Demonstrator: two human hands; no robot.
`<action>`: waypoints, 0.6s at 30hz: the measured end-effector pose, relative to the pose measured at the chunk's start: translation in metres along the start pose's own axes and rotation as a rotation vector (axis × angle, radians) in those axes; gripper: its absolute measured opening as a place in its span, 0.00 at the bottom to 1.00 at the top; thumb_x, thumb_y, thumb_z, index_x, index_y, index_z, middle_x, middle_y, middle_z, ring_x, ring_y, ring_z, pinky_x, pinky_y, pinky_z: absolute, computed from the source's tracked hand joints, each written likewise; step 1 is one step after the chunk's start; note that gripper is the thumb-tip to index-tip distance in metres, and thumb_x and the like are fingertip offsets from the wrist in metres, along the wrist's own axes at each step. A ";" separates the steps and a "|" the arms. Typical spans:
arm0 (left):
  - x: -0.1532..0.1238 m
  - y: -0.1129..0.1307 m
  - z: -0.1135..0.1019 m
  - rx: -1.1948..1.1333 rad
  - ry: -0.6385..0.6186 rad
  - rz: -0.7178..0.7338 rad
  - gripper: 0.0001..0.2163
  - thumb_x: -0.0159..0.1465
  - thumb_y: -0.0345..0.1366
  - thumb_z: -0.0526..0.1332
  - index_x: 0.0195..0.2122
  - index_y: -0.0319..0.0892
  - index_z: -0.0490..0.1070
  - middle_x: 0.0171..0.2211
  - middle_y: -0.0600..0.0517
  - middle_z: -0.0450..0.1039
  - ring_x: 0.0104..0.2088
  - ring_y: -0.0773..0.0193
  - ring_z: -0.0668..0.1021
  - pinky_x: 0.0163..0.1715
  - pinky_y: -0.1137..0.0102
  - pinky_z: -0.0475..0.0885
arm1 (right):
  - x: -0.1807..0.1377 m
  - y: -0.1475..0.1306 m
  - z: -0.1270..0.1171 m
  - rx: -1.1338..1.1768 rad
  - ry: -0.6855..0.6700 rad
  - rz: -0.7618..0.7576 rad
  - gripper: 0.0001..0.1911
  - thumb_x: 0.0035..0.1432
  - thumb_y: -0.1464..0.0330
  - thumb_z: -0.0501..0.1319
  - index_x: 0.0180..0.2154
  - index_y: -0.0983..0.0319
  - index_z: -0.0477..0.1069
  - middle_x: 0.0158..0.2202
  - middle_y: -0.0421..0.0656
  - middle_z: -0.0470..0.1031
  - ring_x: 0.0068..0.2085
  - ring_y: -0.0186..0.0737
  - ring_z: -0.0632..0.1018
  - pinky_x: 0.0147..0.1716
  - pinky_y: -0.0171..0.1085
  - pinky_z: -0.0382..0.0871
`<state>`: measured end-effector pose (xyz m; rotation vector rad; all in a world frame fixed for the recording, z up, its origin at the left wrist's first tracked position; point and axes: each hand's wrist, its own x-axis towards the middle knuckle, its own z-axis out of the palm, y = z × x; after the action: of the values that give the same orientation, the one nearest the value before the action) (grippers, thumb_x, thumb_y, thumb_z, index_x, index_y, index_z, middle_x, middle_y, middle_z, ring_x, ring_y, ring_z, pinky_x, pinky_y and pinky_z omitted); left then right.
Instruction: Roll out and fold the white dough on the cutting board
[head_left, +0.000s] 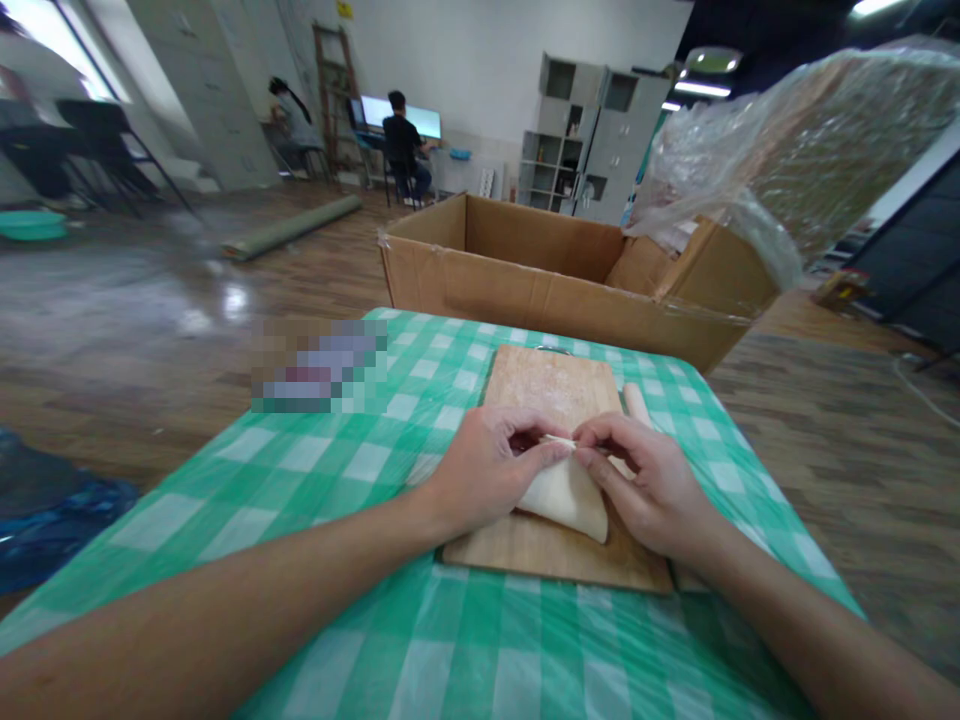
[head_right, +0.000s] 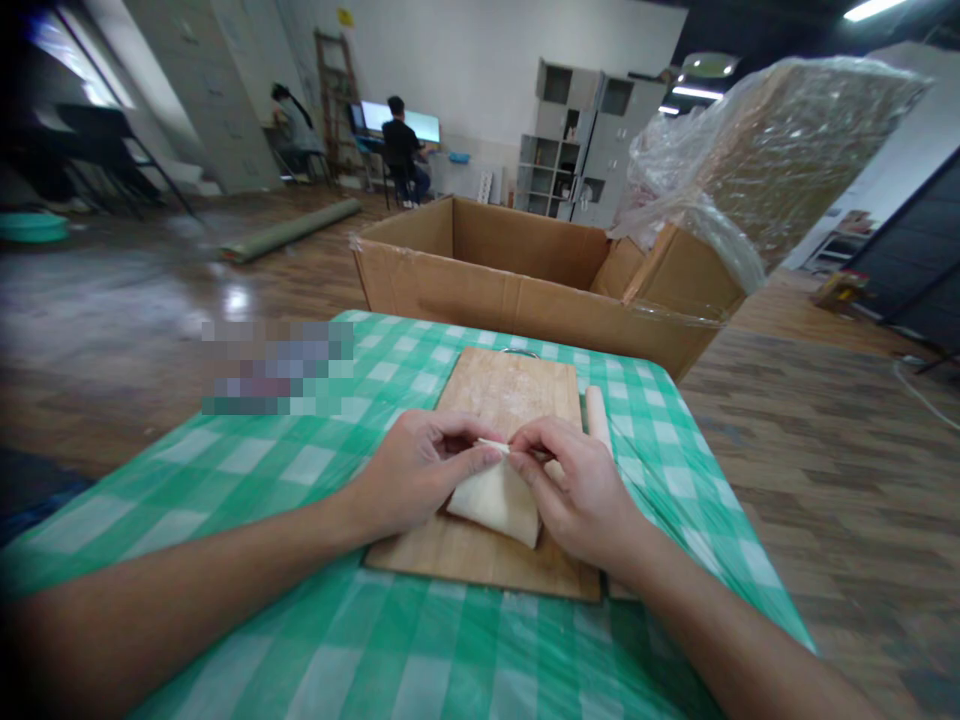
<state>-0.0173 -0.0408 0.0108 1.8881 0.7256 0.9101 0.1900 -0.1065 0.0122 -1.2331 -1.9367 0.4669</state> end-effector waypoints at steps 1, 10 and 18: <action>0.000 0.000 0.000 0.002 0.003 0.001 0.06 0.66 0.37 0.67 0.40 0.44 0.84 0.36 0.54 0.85 0.35 0.64 0.82 0.36 0.71 0.74 | 0.000 0.000 0.000 0.015 -0.015 0.019 0.04 0.71 0.70 0.59 0.41 0.58 0.72 0.37 0.40 0.77 0.37 0.38 0.76 0.37 0.38 0.69; 0.000 -0.007 0.002 0.035 -0.074 0.010 0.09 0.69 0.40 0.64 0.44 0.42 0.81 0.36 0.52 0.82 0.36 0.63 0.81 0.35 0.70 0.74 | -0.002 0.001 0.004 -0.007 0.008 0.010 0.05 0.73 0.70 0.57 0.41 0.57 0.71 0.37 0.40 0.76 0.37 0.38 0.76 0.37 0.38 0.68; -0.001 0.003 -0.001 -0.026 -0.080 -0.015 0.11 0.70 0.43 0.63 0.44 0.45 0.84 0.41 0.52 0.85 0.40 0.60 0.83 0.37 0.70 0.75 | -0.003 0.002 0.003 0.059 0.004 0.090 0.08 0.74 0.62 0.58 0.48 0.57 0.72 0.39 0.42 0.79 0.36 0.40 0.78 0.33 0.37 0.69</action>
<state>-0.0184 -0.0421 0.0140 1.8823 0.6756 0.8254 0.1898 -0.1078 0.0078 -1.2864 -1.8571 0.5635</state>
